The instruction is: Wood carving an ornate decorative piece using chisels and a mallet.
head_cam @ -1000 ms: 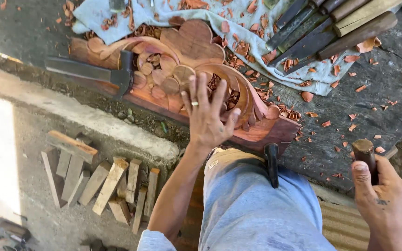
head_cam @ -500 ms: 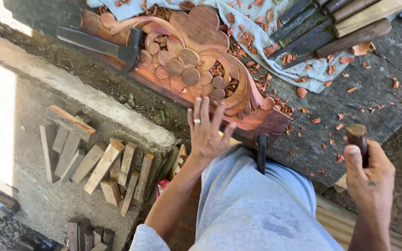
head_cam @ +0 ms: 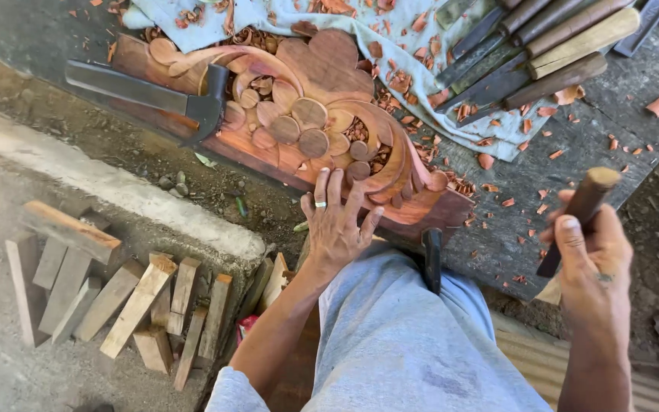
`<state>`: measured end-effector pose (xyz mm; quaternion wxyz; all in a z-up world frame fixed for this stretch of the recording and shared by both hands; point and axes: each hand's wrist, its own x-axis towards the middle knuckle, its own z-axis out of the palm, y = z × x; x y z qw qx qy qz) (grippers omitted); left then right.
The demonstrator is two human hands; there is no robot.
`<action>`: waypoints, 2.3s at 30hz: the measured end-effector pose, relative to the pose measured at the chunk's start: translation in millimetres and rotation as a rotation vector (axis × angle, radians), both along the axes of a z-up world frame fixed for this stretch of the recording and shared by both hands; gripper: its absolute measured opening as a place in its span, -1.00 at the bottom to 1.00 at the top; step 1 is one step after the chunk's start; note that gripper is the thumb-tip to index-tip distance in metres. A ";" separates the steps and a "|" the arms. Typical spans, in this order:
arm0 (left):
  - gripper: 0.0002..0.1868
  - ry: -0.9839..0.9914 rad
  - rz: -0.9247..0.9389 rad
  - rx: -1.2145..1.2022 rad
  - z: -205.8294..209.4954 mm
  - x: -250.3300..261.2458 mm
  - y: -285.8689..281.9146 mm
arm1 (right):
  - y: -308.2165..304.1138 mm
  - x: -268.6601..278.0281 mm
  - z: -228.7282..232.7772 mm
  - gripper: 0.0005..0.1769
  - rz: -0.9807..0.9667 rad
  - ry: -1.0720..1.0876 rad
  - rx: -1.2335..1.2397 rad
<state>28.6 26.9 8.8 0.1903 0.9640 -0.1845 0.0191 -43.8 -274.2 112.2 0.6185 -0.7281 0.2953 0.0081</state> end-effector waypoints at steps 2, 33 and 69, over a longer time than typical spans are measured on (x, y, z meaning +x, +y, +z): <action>-0.53 0.022 -0.073 -0.077 -8.2 -3.4 30.7 | -3.5 -7.4 -13.5 -0.60 0.007 -0.015 0.005; -0.35 0.160 -0.366 0.664 66.3 223.4 195.2 | 206.7 77.4 -33.6 -0.54 0.521 -0.708 0.145; -0.83 0.601 -0.316 -0.002 130.7 187.8 121.9 | 229.3 134.7 -129.9 -0.43 -0.301 -0.962 -0.323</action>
